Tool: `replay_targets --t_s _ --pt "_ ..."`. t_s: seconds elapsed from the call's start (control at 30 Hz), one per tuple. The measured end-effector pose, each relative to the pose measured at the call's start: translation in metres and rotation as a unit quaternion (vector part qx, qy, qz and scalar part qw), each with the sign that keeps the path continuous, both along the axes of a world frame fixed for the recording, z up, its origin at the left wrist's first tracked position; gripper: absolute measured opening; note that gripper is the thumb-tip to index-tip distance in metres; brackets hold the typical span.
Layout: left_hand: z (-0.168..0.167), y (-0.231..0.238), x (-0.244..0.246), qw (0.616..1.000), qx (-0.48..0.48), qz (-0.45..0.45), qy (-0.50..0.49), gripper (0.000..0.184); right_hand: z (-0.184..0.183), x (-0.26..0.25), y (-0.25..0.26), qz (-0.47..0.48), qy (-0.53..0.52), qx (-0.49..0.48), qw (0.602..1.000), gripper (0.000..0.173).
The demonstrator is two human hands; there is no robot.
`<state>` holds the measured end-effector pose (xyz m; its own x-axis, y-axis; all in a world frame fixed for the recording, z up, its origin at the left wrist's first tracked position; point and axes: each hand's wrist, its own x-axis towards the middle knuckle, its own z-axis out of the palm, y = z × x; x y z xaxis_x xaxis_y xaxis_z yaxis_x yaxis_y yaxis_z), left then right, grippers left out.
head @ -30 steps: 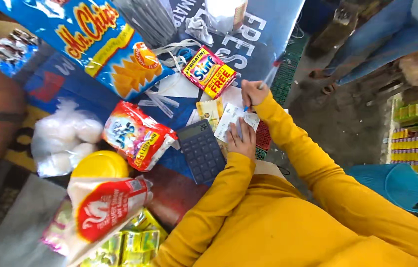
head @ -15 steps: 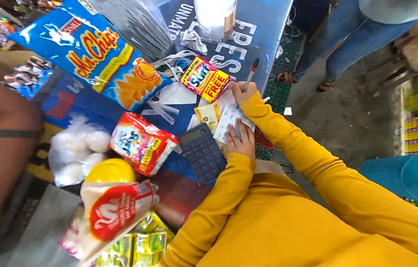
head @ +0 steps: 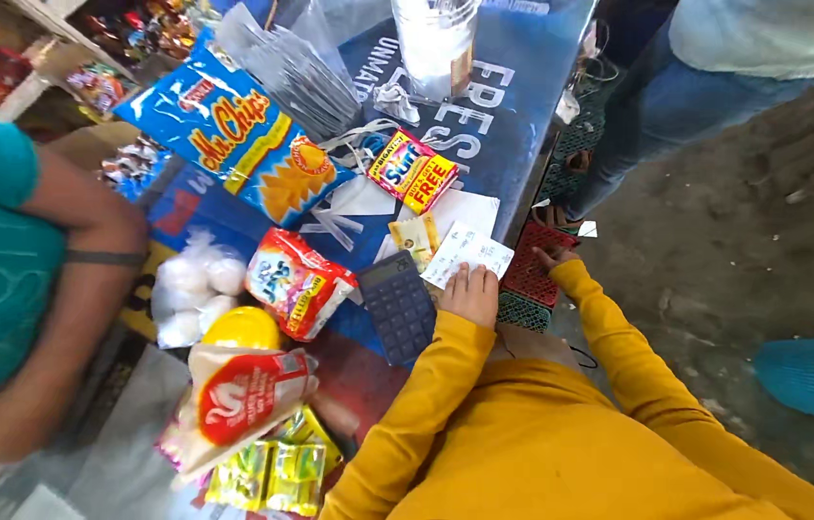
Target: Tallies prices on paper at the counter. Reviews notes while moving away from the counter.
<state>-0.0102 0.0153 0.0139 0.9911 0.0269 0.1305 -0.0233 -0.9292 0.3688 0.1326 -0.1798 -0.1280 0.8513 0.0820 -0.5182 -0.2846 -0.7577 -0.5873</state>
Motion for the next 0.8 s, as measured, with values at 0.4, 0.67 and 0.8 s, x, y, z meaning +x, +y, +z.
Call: replay_targets --t_s 0.4,0.67,0.8 --pt "-0.01 0.006 -0.011 0.992 -0.084 -0.02 -0.087 0.02 0.132 -0.053 0.065 0.067 0.09 0.296 0.949 0.029" --pt "0.056 0.097 0.044 0.969 -0.081 0.178 0.151 0.059 0.146 -0.033 0.049 0.094 0.033 0.315 0.944 0.014" --pt "0.049 0.117 0.076 0.966 -0.096 0.144 0.194 0.038 0.143 -0.043 0.031 0.077 -0.032 0.345 0.935 0.014"
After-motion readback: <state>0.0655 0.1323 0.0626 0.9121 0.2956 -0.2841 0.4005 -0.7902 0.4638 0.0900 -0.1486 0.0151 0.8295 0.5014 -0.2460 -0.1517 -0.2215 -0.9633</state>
